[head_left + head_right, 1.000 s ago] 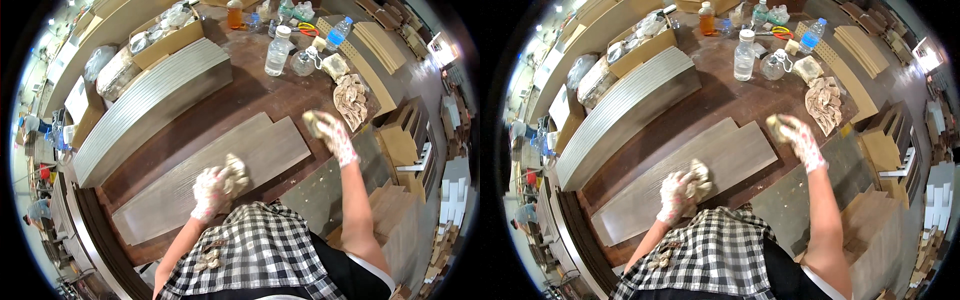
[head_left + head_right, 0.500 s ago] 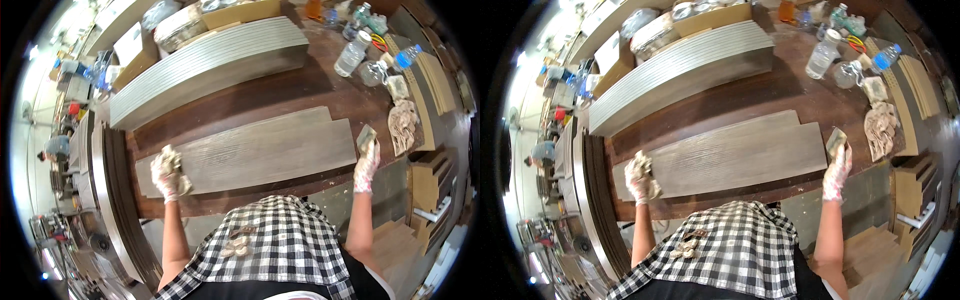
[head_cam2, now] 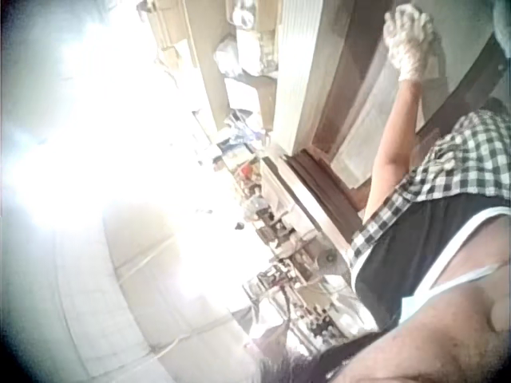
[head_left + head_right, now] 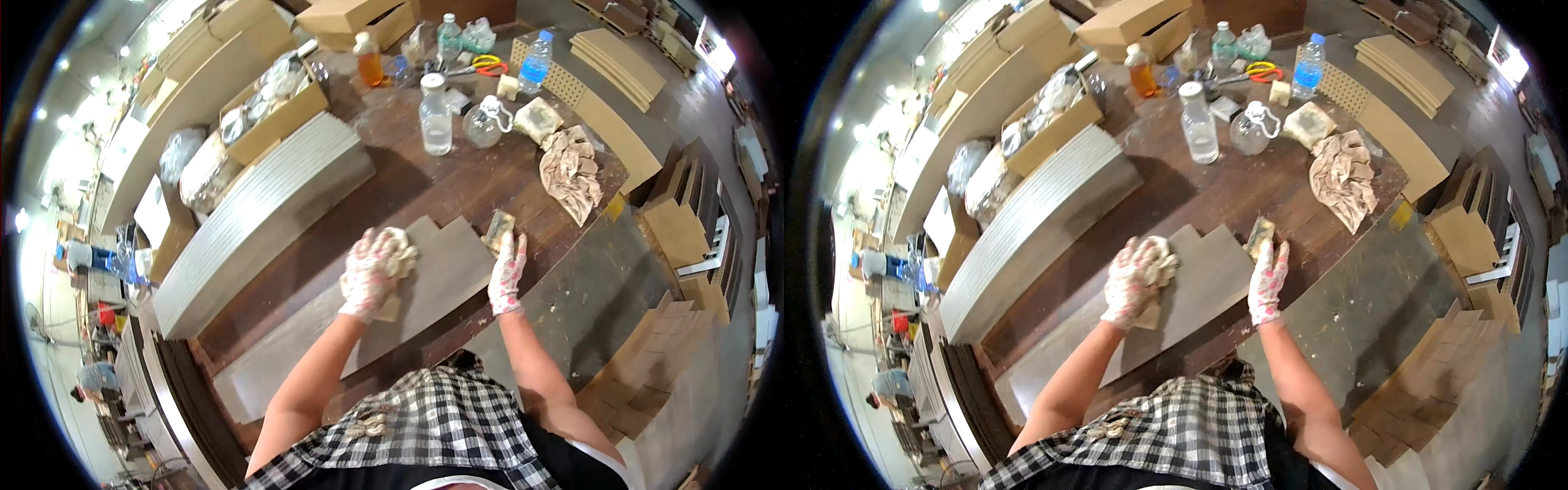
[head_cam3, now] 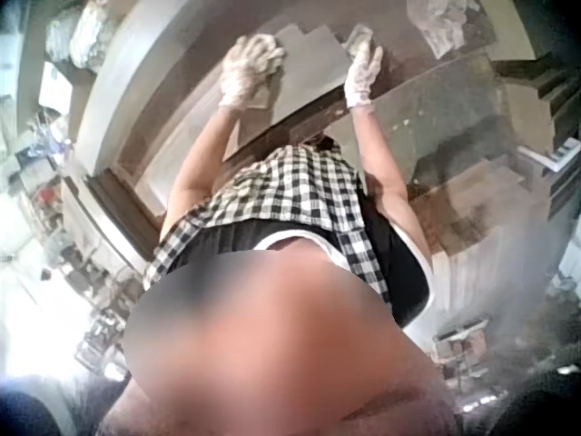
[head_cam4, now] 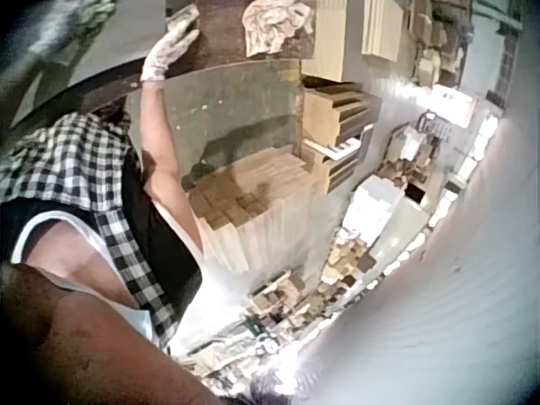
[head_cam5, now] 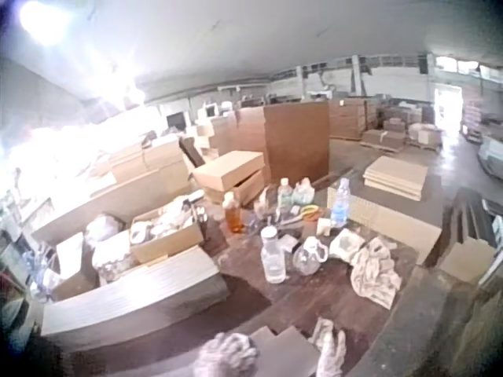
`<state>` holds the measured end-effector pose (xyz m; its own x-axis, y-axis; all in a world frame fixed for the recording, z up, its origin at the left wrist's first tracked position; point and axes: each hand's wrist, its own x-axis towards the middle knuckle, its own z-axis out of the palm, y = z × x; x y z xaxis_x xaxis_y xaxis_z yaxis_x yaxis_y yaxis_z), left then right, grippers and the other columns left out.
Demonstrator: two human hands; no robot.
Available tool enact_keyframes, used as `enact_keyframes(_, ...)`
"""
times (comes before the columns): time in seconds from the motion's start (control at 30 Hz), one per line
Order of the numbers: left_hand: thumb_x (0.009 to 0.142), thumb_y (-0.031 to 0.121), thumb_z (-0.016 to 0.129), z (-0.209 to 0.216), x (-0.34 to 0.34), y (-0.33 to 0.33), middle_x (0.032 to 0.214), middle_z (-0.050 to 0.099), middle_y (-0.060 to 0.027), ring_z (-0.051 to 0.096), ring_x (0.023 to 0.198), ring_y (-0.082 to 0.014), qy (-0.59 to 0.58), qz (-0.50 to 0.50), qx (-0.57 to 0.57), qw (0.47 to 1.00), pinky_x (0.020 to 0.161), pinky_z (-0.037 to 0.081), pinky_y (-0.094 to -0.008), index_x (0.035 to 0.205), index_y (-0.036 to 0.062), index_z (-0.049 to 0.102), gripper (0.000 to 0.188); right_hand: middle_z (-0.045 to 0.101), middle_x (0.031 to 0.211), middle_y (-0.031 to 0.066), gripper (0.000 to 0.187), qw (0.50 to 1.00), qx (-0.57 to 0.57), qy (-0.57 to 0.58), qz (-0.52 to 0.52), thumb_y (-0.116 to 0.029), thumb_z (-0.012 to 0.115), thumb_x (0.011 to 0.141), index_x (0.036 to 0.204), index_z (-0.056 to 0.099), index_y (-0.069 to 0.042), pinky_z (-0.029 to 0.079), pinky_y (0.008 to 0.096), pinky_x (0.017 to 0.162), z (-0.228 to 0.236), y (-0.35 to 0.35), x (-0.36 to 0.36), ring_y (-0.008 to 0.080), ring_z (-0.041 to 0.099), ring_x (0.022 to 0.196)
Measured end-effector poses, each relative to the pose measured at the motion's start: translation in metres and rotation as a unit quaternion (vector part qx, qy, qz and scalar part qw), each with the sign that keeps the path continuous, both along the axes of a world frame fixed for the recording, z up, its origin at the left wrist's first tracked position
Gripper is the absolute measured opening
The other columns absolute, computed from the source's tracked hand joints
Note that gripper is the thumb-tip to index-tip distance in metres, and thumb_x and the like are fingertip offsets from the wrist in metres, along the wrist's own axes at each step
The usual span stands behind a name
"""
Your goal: The person cleans and finishes wooden planks one by one using a cloth and a sponge block, then stacks them onto a pile on the table.
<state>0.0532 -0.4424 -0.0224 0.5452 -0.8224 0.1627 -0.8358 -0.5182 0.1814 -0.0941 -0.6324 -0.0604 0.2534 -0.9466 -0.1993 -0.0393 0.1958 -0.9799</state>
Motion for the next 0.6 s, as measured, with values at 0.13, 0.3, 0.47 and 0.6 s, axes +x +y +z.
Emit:
enact_keyframes(0.13, 0.071, 0.018, 0.061, 0.000, -0.002, -0.102, 0.132, 0.043, -0.0065, 0.031, 0.128, -0.0312, 0.050, -0.073, -0.003, 0.996, 0.104, 0.026, -0.0419, 0.125, 0.0156, 0.048, 0.055, 0.038, 0.132, 0.0215, 0.060, 1.000, 0.016, -0.005, -0.009, -0.035, 0.048, 0.090, 0.132, 0.032, 0.005, 0.034, 0.0353, 0.100, 0.007, 0.006, 0.004, 0.0276, 0.040, 0.121)
enact_keyframes(0.3, 0.073, 0.026, 0.061, 0.019, 0.004, -0.159, 0.117, 0.052, -0.0084, 0.046, 0.112, -0.0261, 0.074, -0.156, -0.046, 0.984, 0.091, 0.039, -0.0388, 0.113, 0.0119, 0.053, 0.043, 0.042, 0.129, 0.0179, 0.058, 0.993, 0.016, -0.120, 0.011, -0.035, 0.049, 0.090, 0.130, 0.035, 0.003, 0.034, 0.0364, 0.098, 0.011, -0.003, 0.004, 0.0247, 0.042, 0.117)
enact_keyframes(0.47, 0.079, 0.024, 0.060, 0.045, 0.028, -0.064, 0.099, 0.062, -0.0092, 0.059, 0.091, -0.0283, 0.105, 0.036, -0.214, 0.971, 0.080, 0.047, -0.0365, 0.109, 0.0122, 0.059, 0.033, 0.048, 0.121, 0.0091, 0.046, 0.974, 0.019, -0.225, 0.025, -0.029, 0.054, 0.088, 0.125, 0.044, -0.004, 0.039, 0.0375, 0.093, 0.025, -0.022, -0.016, 0.0202, 0.047, 0.109)
enact_keyframes(0.6, 0.079, 0.012, 0.060, 0.045, 0.030, 0.113, 0.102, 0.062, -0.0088, 0.059, 0.095, -0.0241, 0.083, 0.223, -0.255, 0.937, 0.085, 0.046, -0.0319, 0.111, 0.0097, 0.059, 0.031, 0.048, 0.123, 0.0111, 0.046, 0.935, 0.109, -0.280, 0.189, -0.021, 0.057, 0.084, 0.124, 0.045, -0.002, 0.038, 0.0431, 0.098, 0.023, -0.027, -0.051, 0.0248, 0.047, 0.113)
